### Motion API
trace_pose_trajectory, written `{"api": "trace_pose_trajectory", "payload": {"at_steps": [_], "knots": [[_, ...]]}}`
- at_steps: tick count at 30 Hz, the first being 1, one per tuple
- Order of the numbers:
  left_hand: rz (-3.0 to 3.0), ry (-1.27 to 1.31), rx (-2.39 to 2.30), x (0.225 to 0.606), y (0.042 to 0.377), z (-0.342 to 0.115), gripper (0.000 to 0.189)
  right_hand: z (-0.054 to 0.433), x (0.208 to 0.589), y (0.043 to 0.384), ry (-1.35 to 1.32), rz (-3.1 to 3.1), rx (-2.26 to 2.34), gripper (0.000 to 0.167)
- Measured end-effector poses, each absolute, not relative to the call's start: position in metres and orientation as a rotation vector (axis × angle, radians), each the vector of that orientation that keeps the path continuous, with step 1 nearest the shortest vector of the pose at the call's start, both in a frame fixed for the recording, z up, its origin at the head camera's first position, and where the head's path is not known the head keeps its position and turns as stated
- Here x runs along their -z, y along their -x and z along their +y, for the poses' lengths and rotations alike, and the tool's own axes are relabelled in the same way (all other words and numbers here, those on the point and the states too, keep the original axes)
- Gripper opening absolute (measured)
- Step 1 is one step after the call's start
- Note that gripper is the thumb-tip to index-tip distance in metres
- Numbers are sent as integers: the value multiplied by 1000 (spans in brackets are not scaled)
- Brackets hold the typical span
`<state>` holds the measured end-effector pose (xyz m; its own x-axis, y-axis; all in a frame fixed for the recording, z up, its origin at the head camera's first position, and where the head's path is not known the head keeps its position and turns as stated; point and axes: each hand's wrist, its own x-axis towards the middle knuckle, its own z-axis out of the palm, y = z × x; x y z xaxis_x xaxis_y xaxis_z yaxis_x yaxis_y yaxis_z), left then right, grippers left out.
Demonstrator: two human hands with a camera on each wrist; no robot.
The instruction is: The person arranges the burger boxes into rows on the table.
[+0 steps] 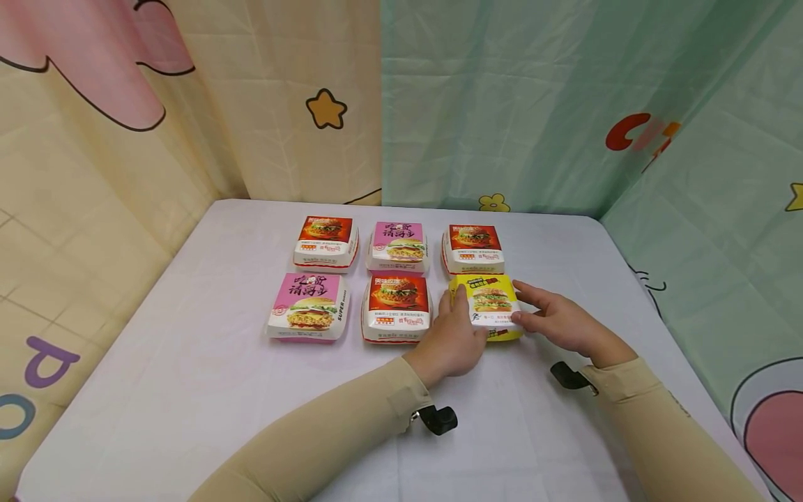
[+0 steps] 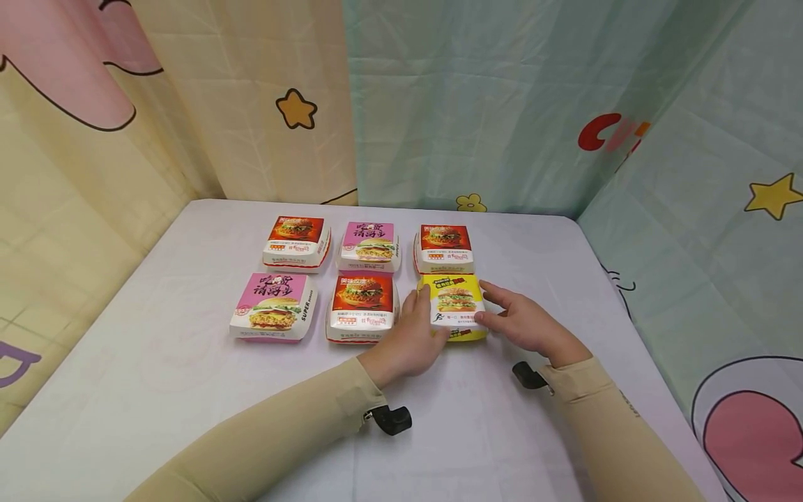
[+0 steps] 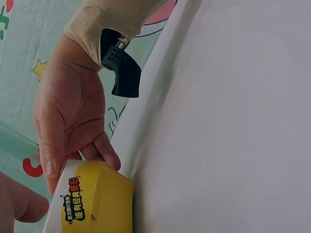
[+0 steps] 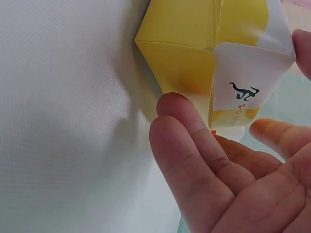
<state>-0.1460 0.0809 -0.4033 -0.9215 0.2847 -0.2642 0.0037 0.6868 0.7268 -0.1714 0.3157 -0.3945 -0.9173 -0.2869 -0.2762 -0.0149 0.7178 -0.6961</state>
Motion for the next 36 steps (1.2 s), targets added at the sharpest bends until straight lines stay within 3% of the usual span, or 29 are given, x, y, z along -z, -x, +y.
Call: {"api": "trace_pose_trajectory", "payload": {"at_steps": [17, 36], "knots": [[2504, -172, -1178, 404, 150, 81, 79, 313, 391, 171, 230, 2572, 1026, 81], [2530, -197, -1123, 398, 146, 80, 87, 315, 389, 172, 197, 2566, 985, 84]]}}
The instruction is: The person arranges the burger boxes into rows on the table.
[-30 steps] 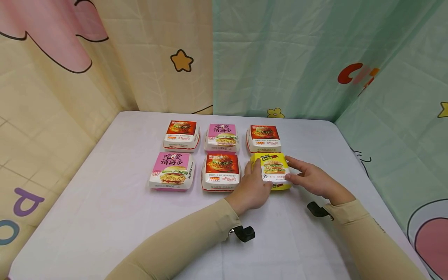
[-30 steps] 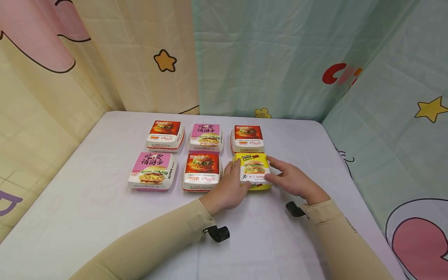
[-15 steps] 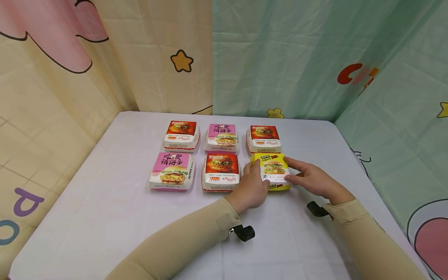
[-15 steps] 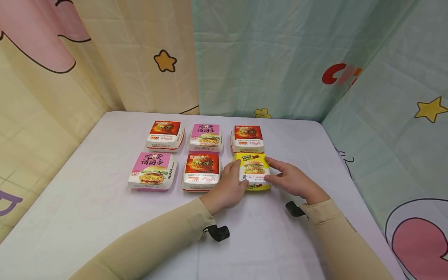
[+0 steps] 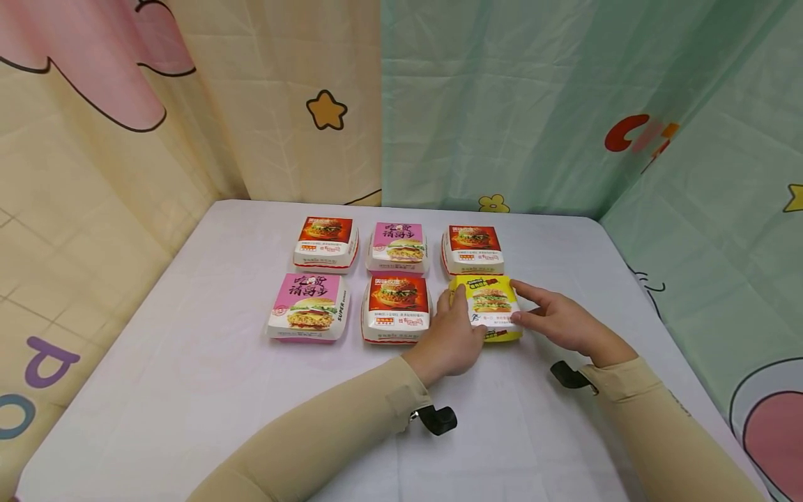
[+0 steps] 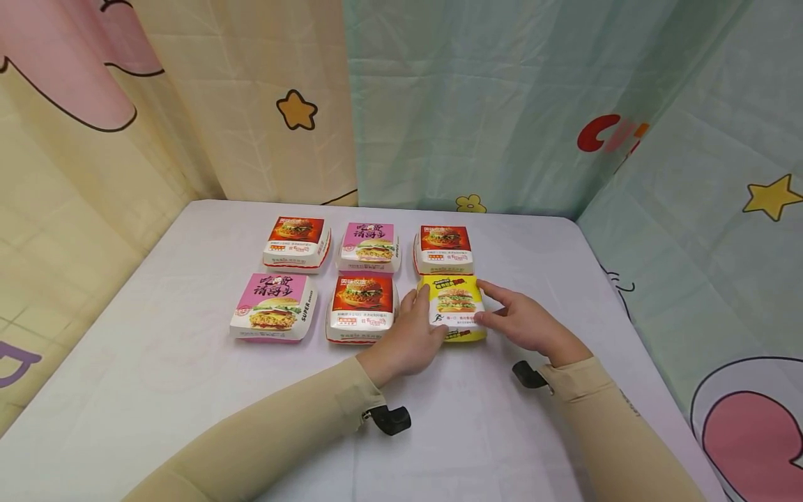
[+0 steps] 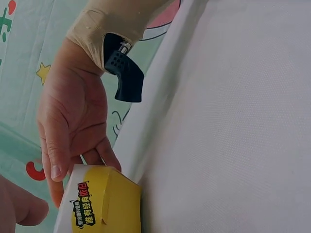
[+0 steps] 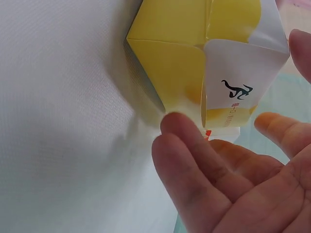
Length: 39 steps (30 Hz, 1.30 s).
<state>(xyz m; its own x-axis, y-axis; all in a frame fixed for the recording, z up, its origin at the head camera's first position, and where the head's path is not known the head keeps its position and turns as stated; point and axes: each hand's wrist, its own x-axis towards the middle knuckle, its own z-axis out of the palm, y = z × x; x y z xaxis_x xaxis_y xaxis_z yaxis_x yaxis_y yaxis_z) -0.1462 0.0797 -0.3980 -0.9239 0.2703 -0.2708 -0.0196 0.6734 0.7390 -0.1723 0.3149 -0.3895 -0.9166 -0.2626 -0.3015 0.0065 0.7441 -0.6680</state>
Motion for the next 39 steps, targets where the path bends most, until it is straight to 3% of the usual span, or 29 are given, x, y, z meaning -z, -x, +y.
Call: {"api": "trace_pose_trajectory", "payload": {"at_steps": [10, 22, 30, 39], "knots": [[2558, -310, -1094, 380, 135, 73, 85, 313, 385, 171, 153, 2645, 952, 84], [2605, -676, -1051, 351, 127, 21, 82, 297, 371, 160, 194, 2881, 895, 65], [2714, -675, -1008, 337, 138, -26, 81, 282, 356, 150, 236, 2971, 959, 57], [2940, -571, -747, 336, 165, -76, 85, 270, 349, 155, 309, 2989, 897, 62]]}}
